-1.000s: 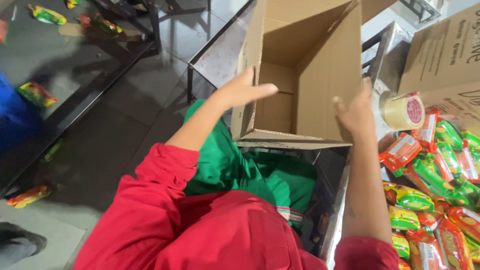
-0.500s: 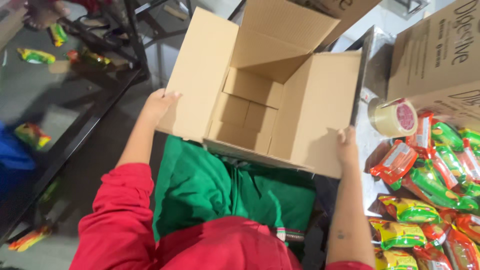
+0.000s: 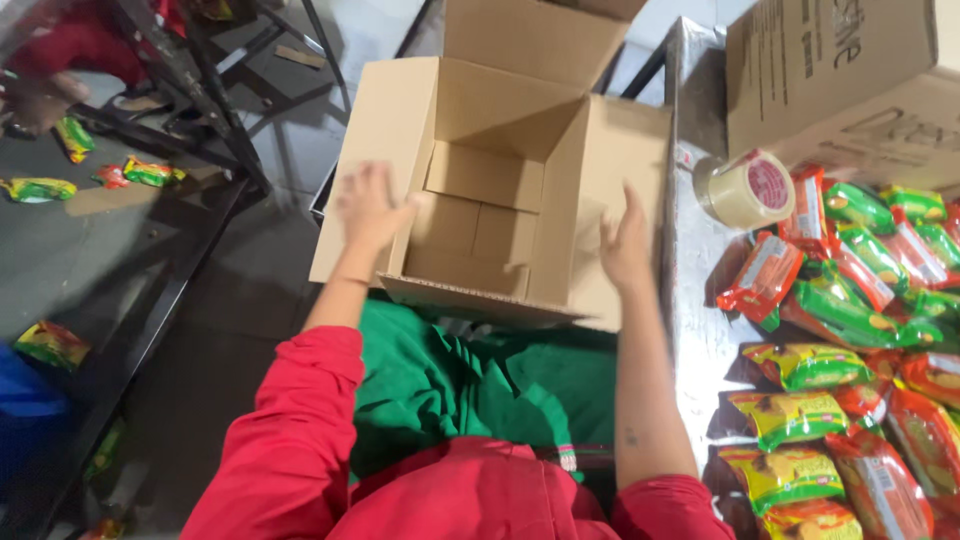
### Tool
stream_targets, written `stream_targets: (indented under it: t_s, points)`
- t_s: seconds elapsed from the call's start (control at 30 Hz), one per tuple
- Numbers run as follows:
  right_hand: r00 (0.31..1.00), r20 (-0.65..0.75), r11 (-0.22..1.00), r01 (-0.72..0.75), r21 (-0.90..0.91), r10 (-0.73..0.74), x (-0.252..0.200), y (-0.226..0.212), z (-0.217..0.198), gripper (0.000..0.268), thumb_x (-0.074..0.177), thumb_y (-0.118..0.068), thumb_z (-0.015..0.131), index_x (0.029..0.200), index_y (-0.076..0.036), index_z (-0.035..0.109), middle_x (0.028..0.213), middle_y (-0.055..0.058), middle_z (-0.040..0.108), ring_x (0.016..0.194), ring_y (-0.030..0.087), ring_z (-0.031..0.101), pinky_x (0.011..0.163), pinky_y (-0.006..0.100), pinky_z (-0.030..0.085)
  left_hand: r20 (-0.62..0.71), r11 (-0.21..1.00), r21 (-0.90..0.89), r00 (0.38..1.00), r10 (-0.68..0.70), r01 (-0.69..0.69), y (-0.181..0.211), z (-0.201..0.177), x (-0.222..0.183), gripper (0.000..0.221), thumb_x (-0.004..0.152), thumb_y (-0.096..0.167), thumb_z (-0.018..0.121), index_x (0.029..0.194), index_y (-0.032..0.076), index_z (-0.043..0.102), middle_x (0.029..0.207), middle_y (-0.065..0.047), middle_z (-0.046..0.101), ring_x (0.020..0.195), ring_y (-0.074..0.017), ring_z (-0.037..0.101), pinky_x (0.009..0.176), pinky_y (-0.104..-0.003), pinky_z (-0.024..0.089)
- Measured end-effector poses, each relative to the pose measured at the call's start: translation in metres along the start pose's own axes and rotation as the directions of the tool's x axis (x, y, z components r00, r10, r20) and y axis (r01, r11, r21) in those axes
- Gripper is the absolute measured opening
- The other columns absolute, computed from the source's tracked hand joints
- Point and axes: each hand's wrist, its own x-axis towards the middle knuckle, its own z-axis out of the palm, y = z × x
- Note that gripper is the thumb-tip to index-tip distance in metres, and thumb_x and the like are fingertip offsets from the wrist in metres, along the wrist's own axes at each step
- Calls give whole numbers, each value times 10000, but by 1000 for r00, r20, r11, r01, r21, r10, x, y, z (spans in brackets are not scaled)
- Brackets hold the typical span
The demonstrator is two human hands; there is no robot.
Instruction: The person places food packets into a cardboard box and then closes the flaps.
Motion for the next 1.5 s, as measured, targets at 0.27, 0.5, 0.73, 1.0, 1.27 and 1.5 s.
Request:
stream_targets:
  t_s: [0.27, 0.5, 0.73, 1.0, 1.27, 1.5]
  points:
    - [450, 848, 828, 333, -450, 280, -89, -135, -24, 438, 1111, -385, 406, 1495, -201, 505, 1397, 137, 657, 1316, 313, 618, 1088, 438, 489, 124, 995, 98, 992, 15, -27, 9, 34, 25, 813, 923, 87, 586, 1617, 319, 234, 1726, -49, 155, 1462, -602, 192, 1094, -758, 272]
    - [774, 305, 738, 627, -248, -555, -189, -81, 5, 540, 938, -210, 565, 1474, -265, 530, 1542, 64, 496, 1374, 329, 501, 1056, 524, 468, 129, 984, 156, 990, 60, -80, -1, 38, 37, 839, 985, 82, 592, 1690, 313, 201, 1771, -33, 104, 1507, -586, 199, 1165, -715, 255]
    - [721, 499, 875, 427, 228, -481, -178, -6, -3, 718, 790, -347, 817, 1453, -266, 555, 1546, 105, 450, 1462, 374, 393, 1119, 607, 334, 467, 769, 541, 882, 61, -340, 138, -22, 44, 732, 966, 448, 708, 1537, 87, 425, 1726, -167, 76, 1504, -535, 192, 1186, -644, 229]
    - [858, -340, 799, -495, -341, 386, -277, 90, -220, 1020, 733, -476, 880, 1514, 23, 451, 1550, 363, 413, 1440, 543, 367, 1205, 595, 304, 216, -141, -503, -282, 935, -853, 438, 105, -97, 1006, 708, 186, 961, 1581, 144, 463, 1603, -197, 410, 1506, -410, 370, 1237, -481, 353]
    - [740, -233, 603, -657, -453, 631, -283, 115, -219, 1332, 574, -691, 913, 1584, -78, 300, 1502, 441, 233, 1352, 648, 229, 1112, 659, 229, 770, -152, -378, -401, 496, -913, 567, 225, -206, 1537, 304, 281, 1052, 1602, 297, 228, 1677, -110, 33, 1480, -502, 149, 1118, -577, 352]
    - [656, -180, 578, -740, -344, 733, -276, 127, -223, 1378, 538, -696, 881, 1620, -105, 266, 1512, 369, 320, 1333, 588, 319, 1147, 663, 292, 686, -64, -493, -432, 586, -868, 511, 189, -191, 1635, 276, 546, 1056, 1609, 185, 180, 1624, -224, 144, 1445, -590, 116, 1153, -621, 306]
